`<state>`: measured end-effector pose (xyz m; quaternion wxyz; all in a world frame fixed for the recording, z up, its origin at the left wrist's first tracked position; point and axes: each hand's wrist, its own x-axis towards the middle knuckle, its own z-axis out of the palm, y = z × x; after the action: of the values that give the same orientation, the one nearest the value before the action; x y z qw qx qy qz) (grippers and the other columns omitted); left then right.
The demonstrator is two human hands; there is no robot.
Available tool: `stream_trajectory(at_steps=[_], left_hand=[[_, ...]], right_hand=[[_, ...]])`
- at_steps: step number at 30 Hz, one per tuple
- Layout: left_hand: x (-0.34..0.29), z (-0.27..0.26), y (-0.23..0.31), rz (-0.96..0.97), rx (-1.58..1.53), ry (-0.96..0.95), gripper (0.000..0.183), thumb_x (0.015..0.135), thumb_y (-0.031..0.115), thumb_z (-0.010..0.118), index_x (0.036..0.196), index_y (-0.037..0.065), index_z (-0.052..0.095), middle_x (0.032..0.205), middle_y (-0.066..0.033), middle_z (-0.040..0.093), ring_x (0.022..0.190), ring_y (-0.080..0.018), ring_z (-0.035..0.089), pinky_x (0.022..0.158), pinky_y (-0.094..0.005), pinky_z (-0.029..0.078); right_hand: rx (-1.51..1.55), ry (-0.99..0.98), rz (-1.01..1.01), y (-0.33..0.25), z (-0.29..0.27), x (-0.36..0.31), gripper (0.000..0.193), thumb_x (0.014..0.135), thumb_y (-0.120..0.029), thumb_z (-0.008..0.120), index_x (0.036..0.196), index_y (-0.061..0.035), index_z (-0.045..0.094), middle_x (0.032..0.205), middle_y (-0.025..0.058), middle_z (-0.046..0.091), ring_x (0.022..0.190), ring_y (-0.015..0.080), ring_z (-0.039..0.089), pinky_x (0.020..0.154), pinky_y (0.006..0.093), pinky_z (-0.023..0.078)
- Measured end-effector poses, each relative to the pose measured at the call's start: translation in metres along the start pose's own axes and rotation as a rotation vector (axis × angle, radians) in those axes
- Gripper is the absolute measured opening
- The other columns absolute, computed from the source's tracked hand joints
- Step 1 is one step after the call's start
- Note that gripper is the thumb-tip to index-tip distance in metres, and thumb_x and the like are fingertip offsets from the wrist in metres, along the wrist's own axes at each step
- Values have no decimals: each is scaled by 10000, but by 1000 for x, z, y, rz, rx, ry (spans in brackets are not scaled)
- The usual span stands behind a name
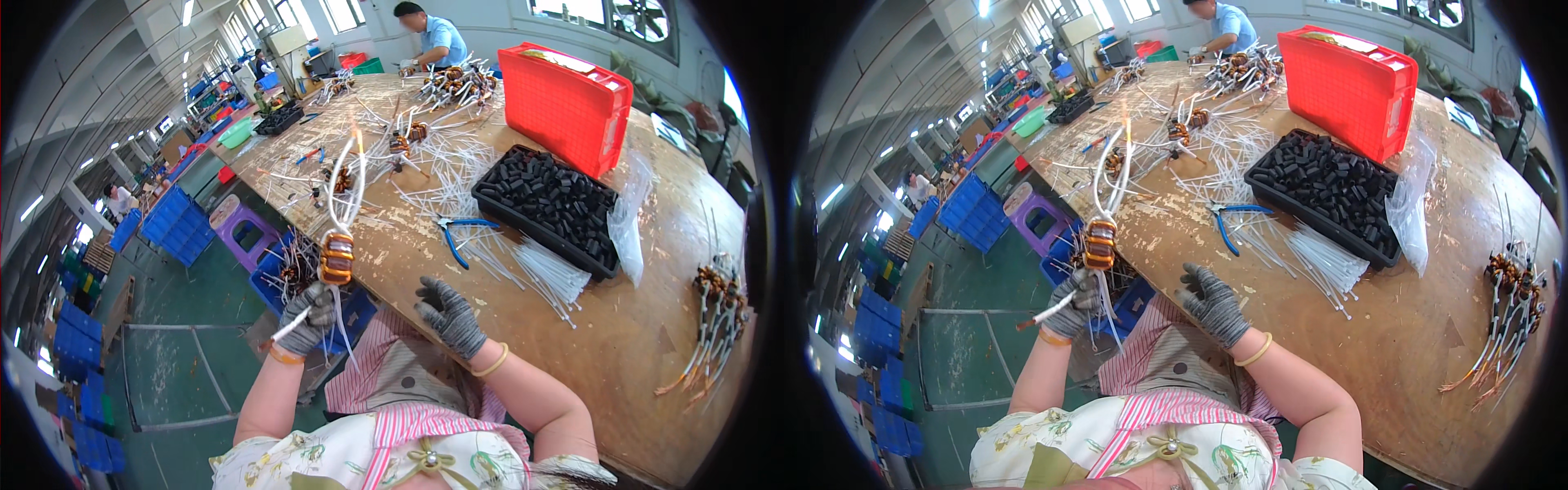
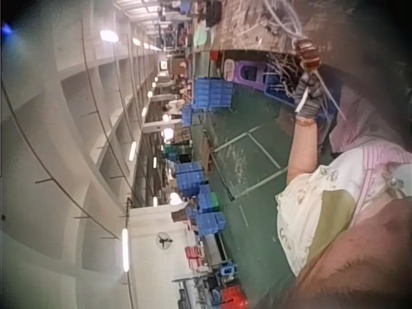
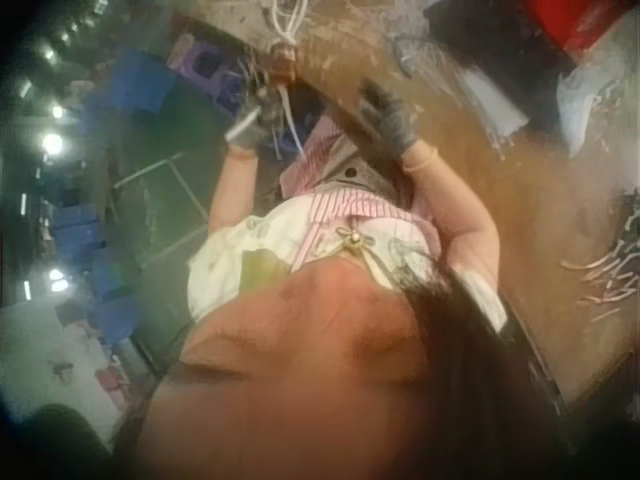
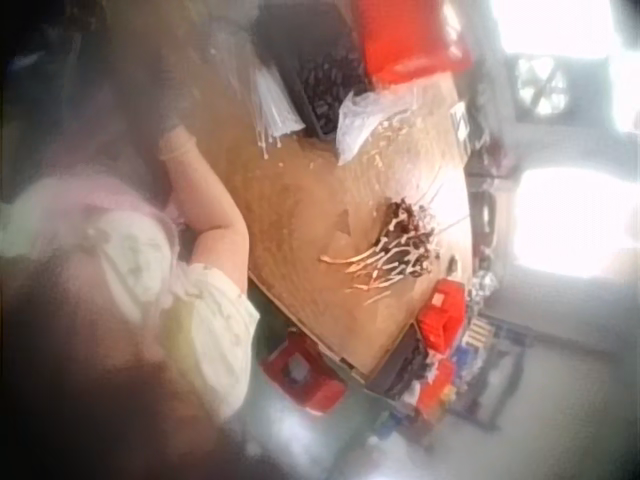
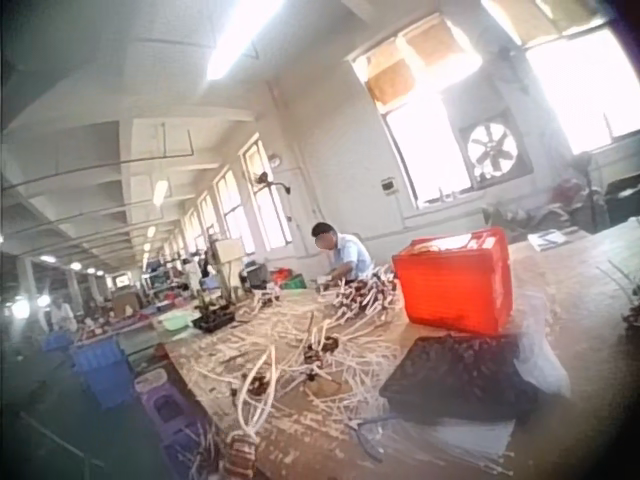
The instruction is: Assembling and securing components on copper wire transformer coils using zip ties and rubber sleeves.
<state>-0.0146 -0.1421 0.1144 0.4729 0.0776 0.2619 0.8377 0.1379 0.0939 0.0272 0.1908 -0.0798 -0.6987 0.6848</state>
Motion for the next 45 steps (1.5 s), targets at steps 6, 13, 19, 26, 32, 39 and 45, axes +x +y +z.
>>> stream_trajectory(at_steps=[6,13,19,26,32,39,45], left_hand=[[-18,-11,-16,-226,-26,-126,191,918,157,563,1070,48,527,753,-9,498,546,-66,427,495,-213,403],[-37,-7,10,-313,619,-88,494,840,208,652,1252,12,464,883,-89,583,812,-202,582,767,-340,474],[-30,-82,59,-452,582,-119,402,877,262,624,1133,-42,563,710,-55,578,637,-173,573,627,-316,490],[-9,-128,104,146,1780,154,527,828,293,682,1227,-12,520,1089,-154,606,996,-254,592,878,-340,471],[49,-48,85,866,1636,219,687,781,327,720,1286,-49,444,1143,-236,580,1067,-352,574,942,-390,442],[129,-27,45,244,1843,299,870,694,363,785,1320,-82,376,1184,-296,528,1098,-403,544,936,-410,449],[128,-77,33,510,1327,333,709,713,297,777,1230,-71,462,1054,-255,578,971,-377,595,855,-409,483]], right_hand=[[152,-118,-296,-33,80,24,1010,698,-74,796,1464,-101,139,1290,153,482,1074,222,558,839,348,517],[289,0,-133,-32,124,69,753,767,-165,764,1376,-70,332,1065,74,569,917,180,596,812,321,534],[1397,-327,308,5,111,139,650,763,-207,761,1279,-109,378,960,24,522,798,129,549,729,319,559],[1273,-45,374,-13,148,172,412,877,-573,518,757,-179,520,598,-23,434,488,143,425,541,312,458],[1202,323,421,-13,168,178,417,830,-480,629,944,-85,560,791,70,554,706,228,552,671,380,488],[147,233,49,79,146,166,666,727,-173,687,1293,5,384,1057,185,497,1005,320,480,915,397,372],[-1,-210,-10,-13,74,163,605,821,-138,650,1351,-26,381,1217,109,505,989,202,553,796,305,491]])
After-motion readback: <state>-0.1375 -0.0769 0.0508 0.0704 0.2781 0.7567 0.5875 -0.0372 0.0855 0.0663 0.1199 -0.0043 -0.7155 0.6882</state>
